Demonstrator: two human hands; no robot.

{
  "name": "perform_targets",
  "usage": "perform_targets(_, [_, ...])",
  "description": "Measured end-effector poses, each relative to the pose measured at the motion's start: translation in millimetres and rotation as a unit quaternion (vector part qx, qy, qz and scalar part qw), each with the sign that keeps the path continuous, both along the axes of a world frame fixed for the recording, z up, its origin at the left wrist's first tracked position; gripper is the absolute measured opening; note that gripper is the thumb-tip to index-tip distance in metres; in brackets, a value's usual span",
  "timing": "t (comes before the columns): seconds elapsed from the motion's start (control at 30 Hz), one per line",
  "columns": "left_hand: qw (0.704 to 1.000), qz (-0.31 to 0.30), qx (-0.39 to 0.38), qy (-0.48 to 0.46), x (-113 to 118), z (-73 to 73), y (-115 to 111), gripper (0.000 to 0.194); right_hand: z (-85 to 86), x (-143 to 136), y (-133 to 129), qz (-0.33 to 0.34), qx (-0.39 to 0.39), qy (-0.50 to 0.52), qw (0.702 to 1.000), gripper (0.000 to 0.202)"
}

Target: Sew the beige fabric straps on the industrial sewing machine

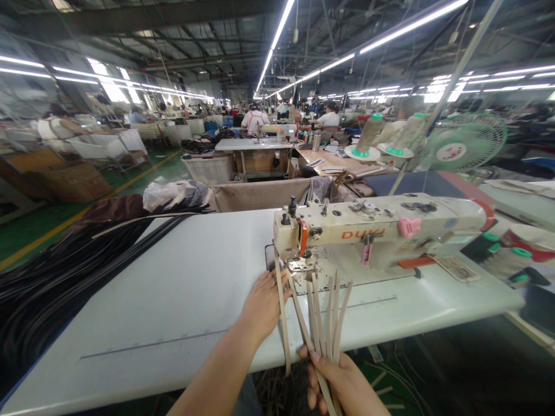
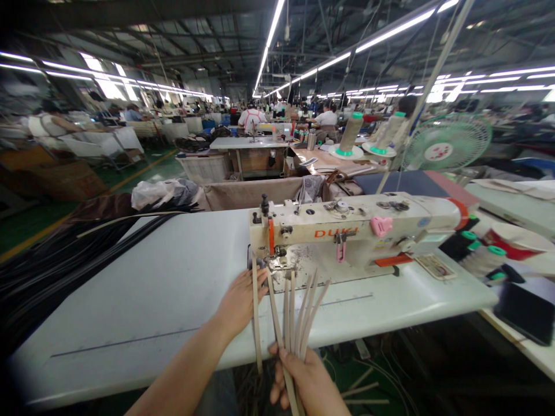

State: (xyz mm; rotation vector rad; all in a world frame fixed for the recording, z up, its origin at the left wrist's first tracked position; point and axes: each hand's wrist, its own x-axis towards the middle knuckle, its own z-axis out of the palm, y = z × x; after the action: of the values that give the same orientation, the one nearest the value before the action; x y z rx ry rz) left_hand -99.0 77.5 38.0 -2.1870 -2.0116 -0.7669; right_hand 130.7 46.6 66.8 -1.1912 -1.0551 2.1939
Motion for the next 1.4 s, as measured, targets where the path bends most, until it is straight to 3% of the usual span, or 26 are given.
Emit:
perform_targets(0.37, [1.000,-0.005,0.000,-0.002,1,4.6,-1,0.040,-6.4,5,12,-0.013,-0.018,-0.017,1.000,0.078])
perform_targets(0.53, [1.000,0.002,-0.002,-0.002,1,2.1,0,0.040,-6.6,13,14,-0.053,-0.015,-0.034,0.998,0.064])
perform_targets(0.67, [1.000,0.002,0.003,-0.007,1,1.9,1,0.040,-8.8,13,14,-0.086,-0.021,-0.028,0.996,0.067])
perform_targets(0.97, [1.000,0.001,0.000,0.002,1,4.6,0,0.040,14.0,7,15,-0.112,-0.012,-0.007,0.994,0.062])
perform_targets(1.23, [1.000,-0.004,0.006,-0.006,1,4.9,0,0.040,-8.7,1,17,-0.111,0.031,-0.007,0.993,0.092])
perform_targets(1.4, [1.000,-0.007,0.010,-0.004,1,4.4,0,0.040,-0.1,-9,17,-0.088,0.037,0.004,0.995,0.095])
